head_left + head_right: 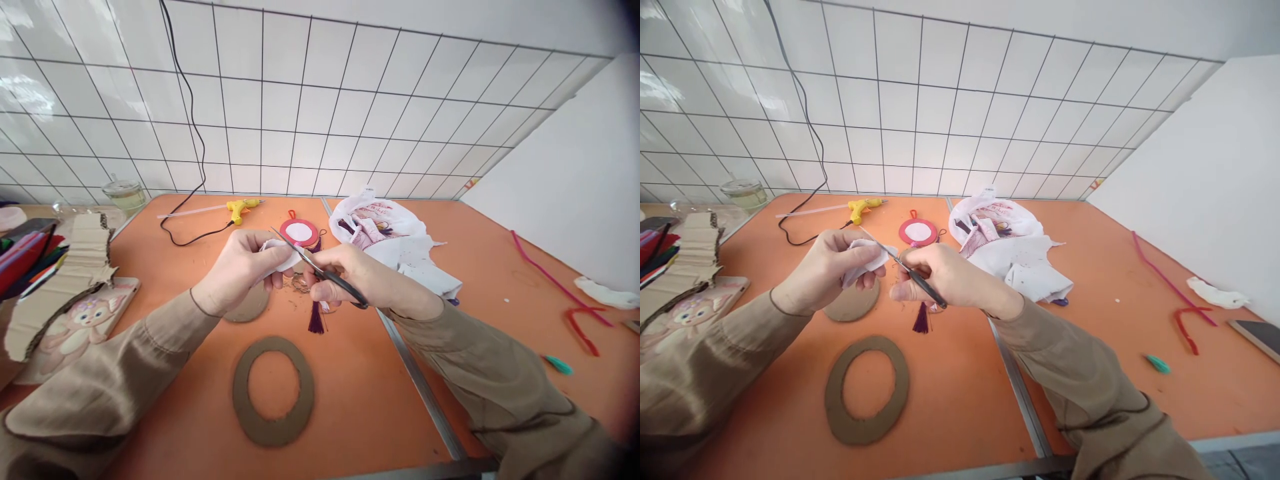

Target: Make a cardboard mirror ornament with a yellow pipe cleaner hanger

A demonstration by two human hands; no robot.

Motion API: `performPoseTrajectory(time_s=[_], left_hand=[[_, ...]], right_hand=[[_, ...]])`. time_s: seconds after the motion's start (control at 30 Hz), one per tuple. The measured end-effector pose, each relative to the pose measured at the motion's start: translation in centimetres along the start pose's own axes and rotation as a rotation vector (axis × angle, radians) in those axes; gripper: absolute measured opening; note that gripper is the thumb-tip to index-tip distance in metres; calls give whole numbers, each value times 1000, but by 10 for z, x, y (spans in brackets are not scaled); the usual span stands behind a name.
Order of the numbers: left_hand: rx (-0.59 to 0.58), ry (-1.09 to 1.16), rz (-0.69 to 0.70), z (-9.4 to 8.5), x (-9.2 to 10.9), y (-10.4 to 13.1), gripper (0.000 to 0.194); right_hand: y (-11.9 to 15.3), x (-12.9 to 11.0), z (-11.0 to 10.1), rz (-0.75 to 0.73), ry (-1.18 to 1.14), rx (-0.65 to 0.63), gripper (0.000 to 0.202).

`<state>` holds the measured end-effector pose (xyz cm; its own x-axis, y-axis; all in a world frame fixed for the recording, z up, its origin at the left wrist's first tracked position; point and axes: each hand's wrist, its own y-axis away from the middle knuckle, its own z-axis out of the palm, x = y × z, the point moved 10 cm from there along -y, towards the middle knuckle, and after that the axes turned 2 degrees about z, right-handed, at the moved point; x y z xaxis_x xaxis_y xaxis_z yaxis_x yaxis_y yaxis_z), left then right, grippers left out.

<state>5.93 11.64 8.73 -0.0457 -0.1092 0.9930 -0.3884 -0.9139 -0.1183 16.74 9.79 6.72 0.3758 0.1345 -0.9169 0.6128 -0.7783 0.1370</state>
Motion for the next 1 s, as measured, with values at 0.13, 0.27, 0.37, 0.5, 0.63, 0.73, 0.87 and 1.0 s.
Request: performPoseTrajectory(time_s=[0.13, 0.27, 0.37, 0.5, 0.63, 0.73, 0.87, 1.0], left_hand=[[-6, 0, 2, 0, -1, 1, 22], [-14, -10, 0, 0, -3, 1, 23], [-50, -16, 5, 5, -3, 0, 23], [-83, -10, 4, 10, -2, 1, 21], [-89, -15, -1, 9, -3, 1, 20], [-65, -7, -7, 6, -3, 0, 21], [-52, -6, -1, 4, -1, 0, 19], [-40, 17, -6, 3, -2, 0, 18]], right_hand=[[-1, -2, 3, -6, -18, -28, 45], [-2, -3, 7, -42, -40, -83, 48], [-1, -3, 7, -43, -9, -94, 50], [0, -6, 6, -46, 34, -73, 58], [0, -6, 7, -29, 38, -72, 55], [1, -2, 5, 1, 11, -54, 50], [0, 2, 2, -16, -17, -36, 47], [-2, 2, -1, -16, 12, -16, 44]])
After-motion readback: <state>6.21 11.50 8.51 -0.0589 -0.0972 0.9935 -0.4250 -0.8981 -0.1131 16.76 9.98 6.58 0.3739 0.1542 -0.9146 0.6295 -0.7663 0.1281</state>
